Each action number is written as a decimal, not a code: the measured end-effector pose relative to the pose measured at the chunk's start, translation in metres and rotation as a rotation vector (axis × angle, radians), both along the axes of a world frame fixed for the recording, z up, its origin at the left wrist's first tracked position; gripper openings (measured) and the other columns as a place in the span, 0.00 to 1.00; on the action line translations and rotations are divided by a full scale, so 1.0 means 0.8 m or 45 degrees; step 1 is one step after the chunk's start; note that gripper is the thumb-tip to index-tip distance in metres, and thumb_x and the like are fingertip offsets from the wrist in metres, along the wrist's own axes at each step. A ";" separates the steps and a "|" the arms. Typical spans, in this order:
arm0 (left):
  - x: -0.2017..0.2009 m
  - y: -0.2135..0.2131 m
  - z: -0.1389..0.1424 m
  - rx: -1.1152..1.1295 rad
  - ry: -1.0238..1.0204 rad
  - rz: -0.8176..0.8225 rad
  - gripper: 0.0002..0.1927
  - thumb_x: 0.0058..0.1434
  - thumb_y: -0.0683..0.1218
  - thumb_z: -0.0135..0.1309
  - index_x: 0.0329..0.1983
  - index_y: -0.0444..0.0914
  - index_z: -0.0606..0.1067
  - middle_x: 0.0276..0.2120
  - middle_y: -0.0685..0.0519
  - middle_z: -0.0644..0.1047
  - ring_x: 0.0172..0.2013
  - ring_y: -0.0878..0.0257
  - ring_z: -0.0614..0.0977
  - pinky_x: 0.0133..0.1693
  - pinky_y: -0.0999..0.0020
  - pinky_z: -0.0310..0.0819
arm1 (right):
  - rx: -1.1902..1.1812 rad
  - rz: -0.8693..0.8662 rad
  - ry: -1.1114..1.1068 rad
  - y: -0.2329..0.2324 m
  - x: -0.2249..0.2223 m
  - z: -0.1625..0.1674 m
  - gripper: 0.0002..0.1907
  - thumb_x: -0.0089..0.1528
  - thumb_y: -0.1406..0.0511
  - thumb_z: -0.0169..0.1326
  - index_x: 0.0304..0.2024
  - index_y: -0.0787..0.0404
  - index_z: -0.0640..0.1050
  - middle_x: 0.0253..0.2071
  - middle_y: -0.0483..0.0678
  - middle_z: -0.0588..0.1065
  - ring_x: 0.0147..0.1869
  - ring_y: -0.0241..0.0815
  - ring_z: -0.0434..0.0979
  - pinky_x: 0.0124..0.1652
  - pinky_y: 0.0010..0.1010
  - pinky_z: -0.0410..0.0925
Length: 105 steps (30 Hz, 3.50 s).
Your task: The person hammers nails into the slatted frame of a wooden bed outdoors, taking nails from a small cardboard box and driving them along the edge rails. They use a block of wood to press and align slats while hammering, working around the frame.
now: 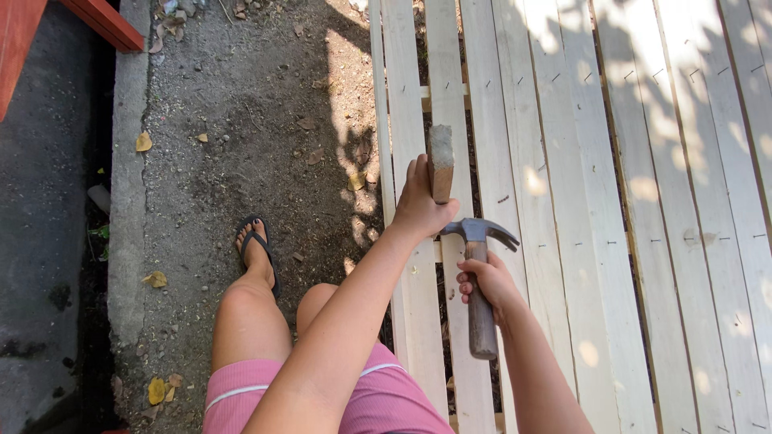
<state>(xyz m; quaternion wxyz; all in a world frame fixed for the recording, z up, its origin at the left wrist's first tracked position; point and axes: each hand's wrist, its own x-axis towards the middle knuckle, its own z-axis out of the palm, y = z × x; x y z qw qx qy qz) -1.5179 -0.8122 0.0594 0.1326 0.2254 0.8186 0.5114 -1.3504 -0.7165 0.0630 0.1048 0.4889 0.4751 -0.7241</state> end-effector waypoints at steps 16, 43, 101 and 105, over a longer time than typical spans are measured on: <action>0.007 -0.001 0.003 0.095 0.056 -0.007 0.31 0.46 0.42 0.59 0.53 0.37 0.61 0.46 0.42 0.66 0.49 0.41 0.72 0.52 0.50 0.72 | 0.034 0.080 0.017 0.016 -0.003 -0.016 0.10 0.59 0.73 0.52 0.39 0.65 0.66 0.24 0.48 0.68 0.20 0.36 0.67 0.20 0.32 0.66; -0.008 -0.020 0.000 0.192 0.044 0.010 0.31 0.47 0.44 0.60 0.53 0.37 0.63 0.47 0.42 0.69 0.51 0.42 0.75 0.54 0.50 0.73 | 0.018 -0.129 0.018 -0.018 -0.019 -0.011 0.08 0.58 0.74 0.50 0.37 0.62 0.66 0.22 0.49 0.64 0.19 0.38 0.66 0.20 0.32 0.67; 0.025 -0.086 -0.027 0.381 0.223 0.387 0.21 0.57 0.43 0.58 0.53 0.34 0.72 0.43 0.48 0.80 0.44 0.57 0.84 0.48 0.62 0.79 | 0.061 -0.048 0.053 -0.019 0.031 0.016 0.11 0.68 0.57 0.49 0.43 0.56 0.65 0.24 0.46 0.68 0.21 0.36 0.66 0.21 0.32 0.65; 0.023 -0.092 -0.036 0.367 0.282 0.397 0.21 0.59 0.43 0.58 0.55 0.33 0.70 0.46 0.47 0.79 0.48 0.57 0.83 0.50 0.63 0.78 | 0.026 0.102 0.000 0.002 0.008 0.010 0.11 0.68 0.57 0.49 0.43 0.57 0.67 0.25 0.46 0.68 0.21 0.35 0.65 0.22 0.31 0.65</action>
